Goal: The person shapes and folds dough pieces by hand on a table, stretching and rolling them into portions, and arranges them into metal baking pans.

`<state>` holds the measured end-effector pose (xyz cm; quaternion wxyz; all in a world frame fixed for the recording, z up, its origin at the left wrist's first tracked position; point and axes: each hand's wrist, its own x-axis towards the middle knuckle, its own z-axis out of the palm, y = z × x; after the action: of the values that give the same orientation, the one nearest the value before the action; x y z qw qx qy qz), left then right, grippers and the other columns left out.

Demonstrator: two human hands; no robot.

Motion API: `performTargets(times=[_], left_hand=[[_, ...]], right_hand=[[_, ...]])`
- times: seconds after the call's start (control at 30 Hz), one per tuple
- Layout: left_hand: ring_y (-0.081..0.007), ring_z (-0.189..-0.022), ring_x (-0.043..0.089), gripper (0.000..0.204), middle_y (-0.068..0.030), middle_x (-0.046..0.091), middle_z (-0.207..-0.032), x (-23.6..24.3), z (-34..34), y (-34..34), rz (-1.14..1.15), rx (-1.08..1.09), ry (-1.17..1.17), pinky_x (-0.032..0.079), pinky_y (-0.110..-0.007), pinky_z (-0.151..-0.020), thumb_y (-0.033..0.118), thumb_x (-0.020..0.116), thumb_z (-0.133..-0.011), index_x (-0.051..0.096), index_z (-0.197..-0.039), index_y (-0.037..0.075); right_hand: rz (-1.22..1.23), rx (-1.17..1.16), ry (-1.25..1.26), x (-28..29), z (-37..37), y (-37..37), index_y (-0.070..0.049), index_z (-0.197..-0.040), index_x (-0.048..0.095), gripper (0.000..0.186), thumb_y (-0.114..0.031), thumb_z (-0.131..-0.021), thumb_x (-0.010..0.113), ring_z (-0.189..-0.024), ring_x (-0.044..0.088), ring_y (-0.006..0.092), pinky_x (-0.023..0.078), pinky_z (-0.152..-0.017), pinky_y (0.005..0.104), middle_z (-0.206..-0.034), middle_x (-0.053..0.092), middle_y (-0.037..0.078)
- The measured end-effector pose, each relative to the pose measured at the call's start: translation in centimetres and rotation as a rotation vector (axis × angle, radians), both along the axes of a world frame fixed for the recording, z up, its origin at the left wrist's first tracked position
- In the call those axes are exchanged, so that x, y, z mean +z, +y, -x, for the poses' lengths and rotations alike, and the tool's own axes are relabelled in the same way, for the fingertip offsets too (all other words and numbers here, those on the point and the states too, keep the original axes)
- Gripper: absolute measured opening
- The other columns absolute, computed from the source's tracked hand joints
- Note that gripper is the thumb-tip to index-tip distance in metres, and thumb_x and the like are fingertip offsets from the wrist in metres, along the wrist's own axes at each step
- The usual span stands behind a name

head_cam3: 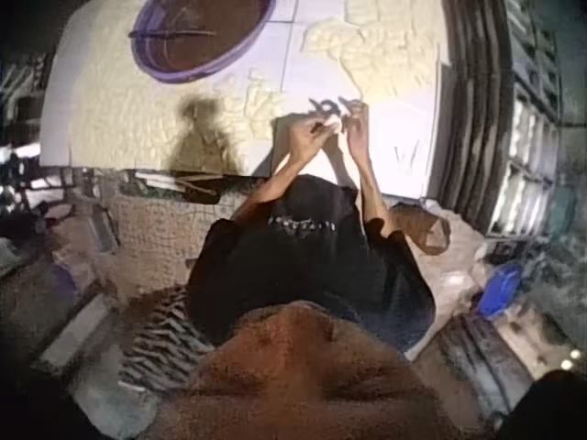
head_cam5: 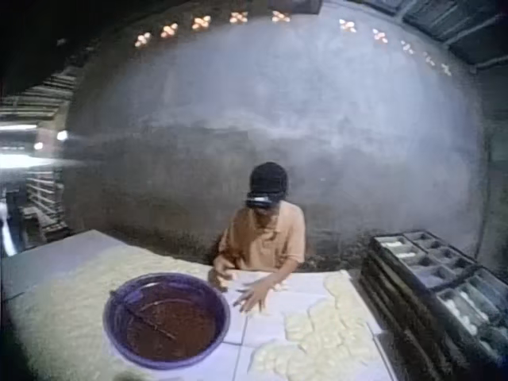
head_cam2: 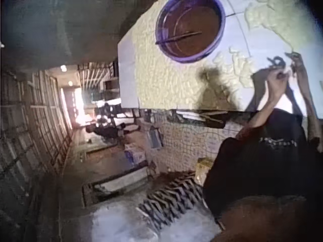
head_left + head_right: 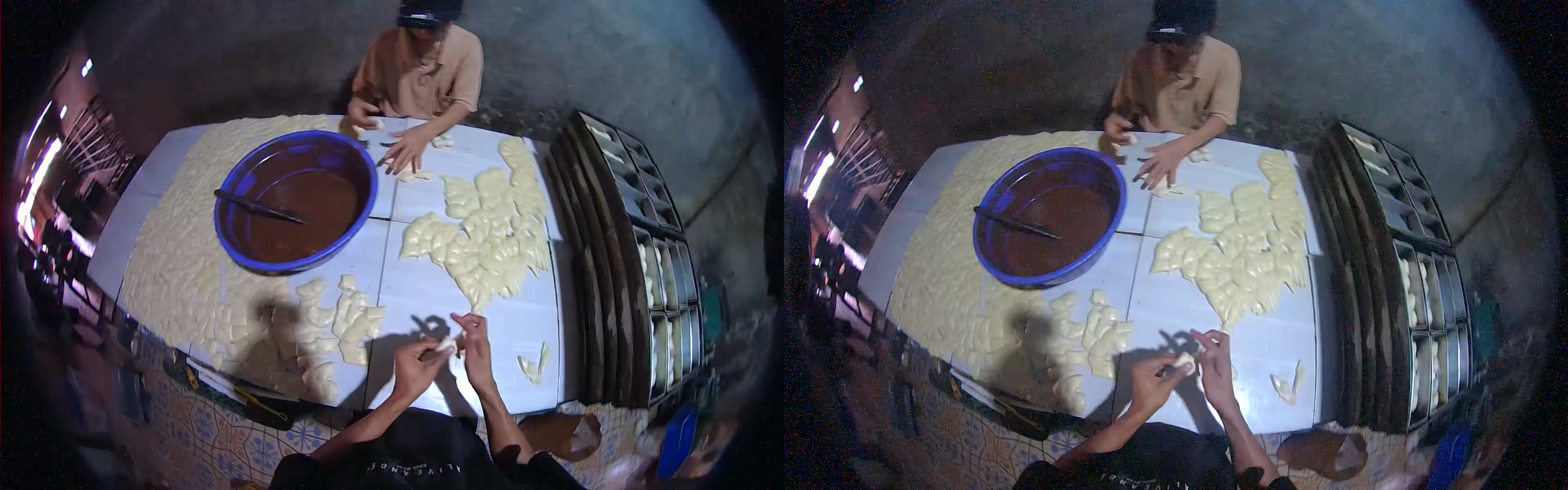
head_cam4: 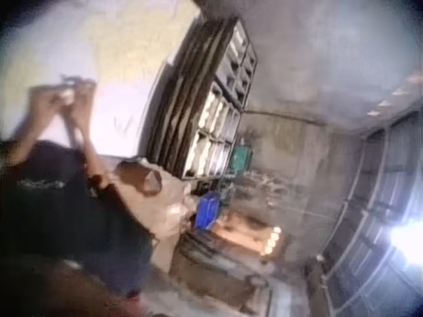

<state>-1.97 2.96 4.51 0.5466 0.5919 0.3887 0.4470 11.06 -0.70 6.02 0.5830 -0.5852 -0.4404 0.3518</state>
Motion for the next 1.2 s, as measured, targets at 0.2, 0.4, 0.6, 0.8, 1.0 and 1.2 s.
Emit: performTargets(times=[0.2,0.4,0.6,0.8,1.0,1.2], left_hand=[[-0.0234,-0.098,0.06,0.037,-0.0147,0.063,-0.107,-2.8,1.3,0.6,1.007,-0.364,-1.07,0.047,-0.035,-0.09,0.026,0.062,-0.091,0.061,-0.107,-0.007],[-0.0308,-0.117,0.052,0.109,-0.0203,0.05,-0.132,1.3,3.3,8.3,0.733,-0.817,-1.206,0.037,-0.039,-0.103,0.075,0.051,-0.077,0.028,-0.139,-0.012],[-0.0305,-0.105,0.061,0.074,-0.0145,0.066,-0.111,7.4,7.6,28.1,-0.181,0.256,0.583,0.046,-0.042,-0.092,0.06,0.023,-0.097,0.057,-0.118,-0.002],[-0.0477,-0.108,0.054,0.075,-0.0264,0.058,-0.12,5.3,10.4,33.2,0.627,-0.3,0.947,0.039,-0.051,-0.096,0.06,0.023,-0.096,0.051,-0.126,-0.003],[-0.0396,-0.093,0.062,0.082,-0.0271,0.063,-0.104,7.7,8.6,23.9,-0.166,-0.032,0.948,0.048,-0.044,-0.084,0.065,0.02,-0.094,0.054,-0.117,-0.006],[-0.0279,-0.106,0.058,0.095,-0.023,0.058,-0.12,5.7,4.3,12.0,0.694,-0.293,-0.202,0.044,-0.04,-0.095,0.073,0.012,-0.09,0.044,-0.135,-0.005]], right_hand=[[-0.11,0.297,-0.197,-0.1,1.6,1.5,-0.004,-0.116,0.061,0.058,-0.055,-0.088,0.054,-0.123,0.039,0.0293,0.032,-0.103,0.042,-0.132,0.043,0.013],[0.101,0.348,0.304,-5.2,-0.7,2.8,-0.017,-0.15,-0.013,0.117,-0.064,-0.077,0.065,-0.117,0.042,0.0196,0.043,-0.091,0.0351,-0.142,0.034,0.008],[-0.06,0.279,0.32,-3.3,-0.4,4.1,-0.025,-0.152,0.005,0.103,-0.054,-0.078,0.07,-0.116,0.042,0.0222,0.048,-0.083,0.0373,-0.145,0.029,0.01],[-0.02,0.275,0.356,-5.7,0.4,4.2,-0.021,-0.151,0.015,0.082,-0.037,-0.088,0.065,-0.114,0.047,0.0194,0.049,-0.084,0.0324,-0.143,0.036,0.01],[-0.001,0.28,0.541,-4.6,1.7,5.4,-0.014,-0.15,0.019,0.071,-0.021,-0.093,0.06,-0.112,0.051,0.0193,0.048,-0.087,0.032,-0.138,0.042,0.012],[0.186,0.235,1.201,-5.0,2.6,6.9,0.006,-0.126,0.049,0.037,-0.014,-0.095,0.055,-0.083,0.061,0.0171,0.053,-0.075,0.0267,-0.109,0.06,0.015]])
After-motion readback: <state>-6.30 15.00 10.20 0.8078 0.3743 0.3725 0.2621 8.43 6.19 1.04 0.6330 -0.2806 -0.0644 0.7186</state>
